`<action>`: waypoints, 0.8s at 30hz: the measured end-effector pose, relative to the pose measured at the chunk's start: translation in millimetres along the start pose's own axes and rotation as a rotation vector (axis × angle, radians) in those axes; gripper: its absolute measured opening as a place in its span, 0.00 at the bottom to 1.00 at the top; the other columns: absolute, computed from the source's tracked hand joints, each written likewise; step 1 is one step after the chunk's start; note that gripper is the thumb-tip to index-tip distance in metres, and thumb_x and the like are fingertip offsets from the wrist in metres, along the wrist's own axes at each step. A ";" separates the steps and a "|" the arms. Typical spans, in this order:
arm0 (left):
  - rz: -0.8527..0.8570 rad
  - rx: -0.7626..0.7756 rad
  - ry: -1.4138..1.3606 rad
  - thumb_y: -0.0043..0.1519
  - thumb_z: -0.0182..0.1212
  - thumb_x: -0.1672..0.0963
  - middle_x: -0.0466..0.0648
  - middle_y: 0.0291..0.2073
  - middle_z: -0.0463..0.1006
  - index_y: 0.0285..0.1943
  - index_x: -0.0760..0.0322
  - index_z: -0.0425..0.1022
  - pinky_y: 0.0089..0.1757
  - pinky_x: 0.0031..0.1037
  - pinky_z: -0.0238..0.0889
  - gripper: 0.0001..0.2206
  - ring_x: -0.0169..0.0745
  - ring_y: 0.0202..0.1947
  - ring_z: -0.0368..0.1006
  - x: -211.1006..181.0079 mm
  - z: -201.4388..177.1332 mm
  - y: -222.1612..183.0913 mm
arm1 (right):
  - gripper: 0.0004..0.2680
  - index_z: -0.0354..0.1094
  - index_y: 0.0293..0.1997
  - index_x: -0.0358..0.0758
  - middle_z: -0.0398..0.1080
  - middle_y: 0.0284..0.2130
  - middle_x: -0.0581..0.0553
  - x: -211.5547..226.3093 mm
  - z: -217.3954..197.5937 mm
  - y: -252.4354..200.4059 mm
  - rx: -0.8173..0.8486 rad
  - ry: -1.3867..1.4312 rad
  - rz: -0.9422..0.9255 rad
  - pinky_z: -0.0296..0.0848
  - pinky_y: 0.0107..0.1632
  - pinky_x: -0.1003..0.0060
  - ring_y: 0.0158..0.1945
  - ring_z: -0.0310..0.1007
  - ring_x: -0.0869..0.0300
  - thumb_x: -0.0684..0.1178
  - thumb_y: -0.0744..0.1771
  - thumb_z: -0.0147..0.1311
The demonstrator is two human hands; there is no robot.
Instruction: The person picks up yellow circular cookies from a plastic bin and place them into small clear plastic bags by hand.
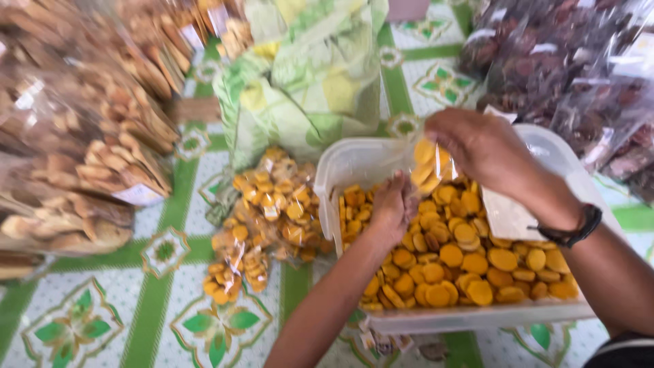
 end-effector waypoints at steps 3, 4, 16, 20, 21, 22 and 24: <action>-0.045 0.055 -0.025 0.74 0.48 0.49 0.38 0.22 0.63 0.45 0.56 0.63 0.17 0.18 0.50 0.11 0.26 0.16 0.56 -5.1 2.5 1.1 | 0.07 0.74 0.47 0.35 0.78 0.43 0.43 7.0 2.0 4.3 -0.013 -0.088 -0.101 0.78 0.38 0.59 0.40 0.79 0.51 0.42 0.66 0.56; -0.051 0.080 -0.034 0.74 0.46 0.49 0.39 0.23 0.64 0.48 0.56 0.65 0.18 0.18 0.51 0.11 0.26 0.16 0.56 -7.7 8.4 0.4 | 0.08 0.75 0.47 0.35 0.79 0.43 0.44 7.0 -1.2 5.2 0.025 -0.114 -0.104 0.77 0.35 0.58 0.38 0.79 0.51 0.40 0.65 0.57; 0.218 0.151 -0.269 0.76 0.41 0.53 0.59 0.58 0.71 0.75 0.59 0.50 0.53 0.44 0.74 0.20 0.57 0.53 0.76 -52.3 24.0 -11.9 | 0.05 0.67 0.54 0.38 0.75 0.44 0.44 -52.8 -11.6 -5.8 -0.197 0.243 0.226 0.78 0.41 0.73 0.42 0.78 0.66 0.47 0.76 0.54; 0.255 -0.005 -0.312 0.74 0.43 0.54 0.58 0.58 0.72 0.75 0.56 0.51 0.52 0.44 0.74 0.20 0.58 0.52 0.76 -54.4 11.7 -7.2 | 0.08 0.74 0.53 0.42 0.78 0.39 0.39 -82.4 40.2 -18.3 0.358 0.028 0.495 0.75 0.40 0.58 0.38 0.80 0.52 0.47 0.69 0.57; 0.263 -0.009 -0.302 0.74 0.43 0.55 0.59 0.58 0.72 0.75 0.56 0.52 0.53 0.44 0.74 0.20 0.58 0.52 0.76 -56.5 9.7 -6.1 | 0.10 0.76 0.52 0.45 0.79 0.42 0.40 -85.5 61.2 -27.3 0.542 -0.069 0.463 0.76 0.44 0.54 0.40 0.80 0.49 0.49 0.66 0.59; 0.276 0.000 -0.290 0.75 0.43 0.55 0.59 0.59 0.72 0.76 0.56 0.52 0.54 0.44 0.74 0.19 0.58 0.53 0.76 -57.2 10.8 -4.2 | 0.13 0.74 0.54 0.48 0.77 0.44 0.40 -85.7 87.9 -37.3 0.649 -0.170 0.447 0.76 0.46 0.52 0.43 0.79 0.47 0.51 0.64 0.60; 0.244 -0.009 -0.280 0.73 0.43 0.55 0.56 0.58 0.72 0.75 0.51 0.51 0.53 0.44 0.74 0.20 0.57 0.53 0.75 -54.0 13.3 -10.0 | 0.13 0.72 0.54 0.48 0.75 0.48 0.40 -86.5 128.2 -54.5 0.754 -0.331 0.362 0.77 0.47 0.50 0.47 0.78 0.46 0.52 0.64 0.59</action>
Point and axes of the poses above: each hand's wrist, its own y-axis towards the middle knuckle, its own z-axis out of the palm, x = y × z, the point moved 2 cm from there along y, towards the middle knuckle
